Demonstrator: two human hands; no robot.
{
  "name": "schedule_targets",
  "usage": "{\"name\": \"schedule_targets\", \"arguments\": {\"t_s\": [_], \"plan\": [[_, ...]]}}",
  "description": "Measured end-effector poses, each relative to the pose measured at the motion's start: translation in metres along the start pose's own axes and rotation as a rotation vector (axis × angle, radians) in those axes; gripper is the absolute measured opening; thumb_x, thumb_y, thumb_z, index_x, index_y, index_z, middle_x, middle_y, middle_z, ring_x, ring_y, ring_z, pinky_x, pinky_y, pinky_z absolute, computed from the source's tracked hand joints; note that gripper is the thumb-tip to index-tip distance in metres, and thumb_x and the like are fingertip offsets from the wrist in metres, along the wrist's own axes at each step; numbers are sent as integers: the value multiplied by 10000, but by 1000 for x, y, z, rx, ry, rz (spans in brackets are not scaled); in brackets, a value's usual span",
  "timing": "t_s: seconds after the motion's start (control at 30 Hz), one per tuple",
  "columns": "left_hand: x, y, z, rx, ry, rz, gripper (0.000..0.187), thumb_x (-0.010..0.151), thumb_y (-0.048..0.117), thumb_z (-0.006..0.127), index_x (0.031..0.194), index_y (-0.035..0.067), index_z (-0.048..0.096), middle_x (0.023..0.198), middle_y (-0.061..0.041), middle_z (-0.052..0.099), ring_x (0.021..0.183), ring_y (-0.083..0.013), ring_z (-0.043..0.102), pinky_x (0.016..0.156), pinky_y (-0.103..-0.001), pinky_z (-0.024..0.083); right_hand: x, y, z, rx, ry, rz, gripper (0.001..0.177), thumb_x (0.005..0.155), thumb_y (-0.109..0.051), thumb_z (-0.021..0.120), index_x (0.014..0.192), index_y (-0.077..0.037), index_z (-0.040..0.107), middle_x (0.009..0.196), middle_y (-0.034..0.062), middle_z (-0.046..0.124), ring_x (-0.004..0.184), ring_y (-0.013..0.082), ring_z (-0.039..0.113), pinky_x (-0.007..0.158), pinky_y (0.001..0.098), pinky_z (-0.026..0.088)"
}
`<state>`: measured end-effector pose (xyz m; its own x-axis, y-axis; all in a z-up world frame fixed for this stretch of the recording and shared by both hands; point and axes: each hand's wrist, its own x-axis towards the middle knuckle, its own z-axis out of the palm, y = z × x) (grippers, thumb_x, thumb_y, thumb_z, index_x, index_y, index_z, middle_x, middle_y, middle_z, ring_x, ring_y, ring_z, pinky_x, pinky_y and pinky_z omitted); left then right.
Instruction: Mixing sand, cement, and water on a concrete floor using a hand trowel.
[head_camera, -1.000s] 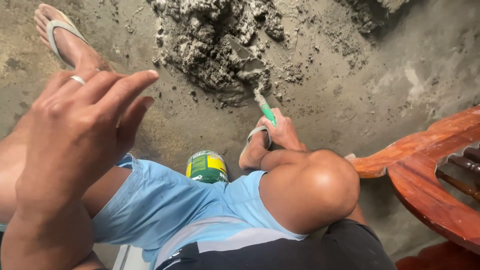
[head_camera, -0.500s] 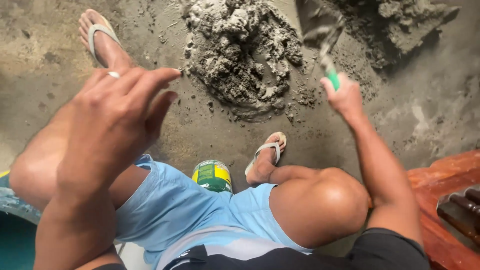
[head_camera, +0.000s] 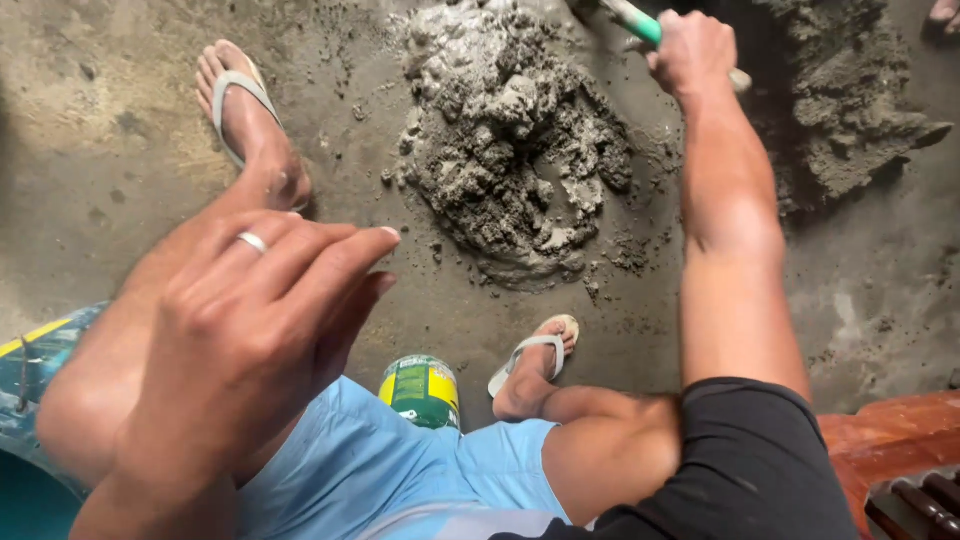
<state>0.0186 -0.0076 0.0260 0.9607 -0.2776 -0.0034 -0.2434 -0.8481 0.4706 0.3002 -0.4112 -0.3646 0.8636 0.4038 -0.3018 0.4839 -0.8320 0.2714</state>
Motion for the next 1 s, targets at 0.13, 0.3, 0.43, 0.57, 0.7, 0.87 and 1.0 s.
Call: {"name": "schedule_targets", "arguments": {"t_s": [0.13, 0.3, 0.43, 0.57, 0.7, 0.87, 1.0], "plan": [[2, 1, -2, 15, 21, -18, 229, 935, 77, 798, 1154, 32, 745, 1075, -61, 734, 853, -227, 636, 859, -410, 497, 9, -54, -16, 383, -307, 105, 305, 1149, -371, 532, 1051, -168, 738, 630, -39, 609, 421, 103, 487, 359, 317, 415], [-5, -4, 5, 103, 80, 27, 187, 1007, 129, 818, 1182, 76, 780, 1077, -51, 741, 875, -236, 653, 910, -410, 517, -51, -72, -18, 122, -304, -255, 209, 1119, -184, 545, 1041, -71, 702, 668, 82, 627, 416, 149, 510, 288, 307, 447], [-7, -8, 4, 93, 128, 84, 176, 1026, 109, 822, 1188, 63, 770, 1055, -44, 736, 871, -216, 645, 878, -395, 498, -138, -67, -10, 261, -315, -252, 366, 1184, -315, 418, 896, -108, 507, 636, 42, 518, 434, 151, 418, 326, 334, 404], [-9, -13, 3, 109, 171, 154, 166, 1100, 156, 811, 1242, 78, 773, 1080, -42, 744, 828, -202, 624, 860, -384, 483, -228, -65, -24, 209, -268, -187, 524, 1097, -613, 407, 931, -127, 512, 700, 41, 595, 436, 169, 447, 384, 354, 434], [-12, -16, 5, 92, 186, 191, 147, 1118, 167, 828, 1224, 72, 794, 1088, -44, 763, 894, -214, 652, 881, -381, 521, -273, -79, -85, 217, -143, -89, 492, 1081, -563, 476, 993, -89, 573, 740, 106, 685, 463, 329, 599, 432, 463, 482], [-3, -11, 8, 76, 247, 293, 138, 1140, 143, 854, 1226, 78, 768, 1119, -61, 743, 889, -242, 630, 922, -387, 493, -266, -159, -118, 692, -263, 84, 365, 1074, -432, 503, 1058, -67, 523, 741, 71, 659, 465, 230, 544, 406, 379, 452], [15, -8, 12, 5, 226, 390, 206, 1061, 87, 876, 1210, 81, 734, 996, -56, 667, 828, -244, 602, 892, -394, 491, -258, -231, -86, 869, -425, 300, 409, 1050, -481, 444, 1082, -82, 528, 829, 100, 648, 650, 296, 638, 586, 462, 525]]}}
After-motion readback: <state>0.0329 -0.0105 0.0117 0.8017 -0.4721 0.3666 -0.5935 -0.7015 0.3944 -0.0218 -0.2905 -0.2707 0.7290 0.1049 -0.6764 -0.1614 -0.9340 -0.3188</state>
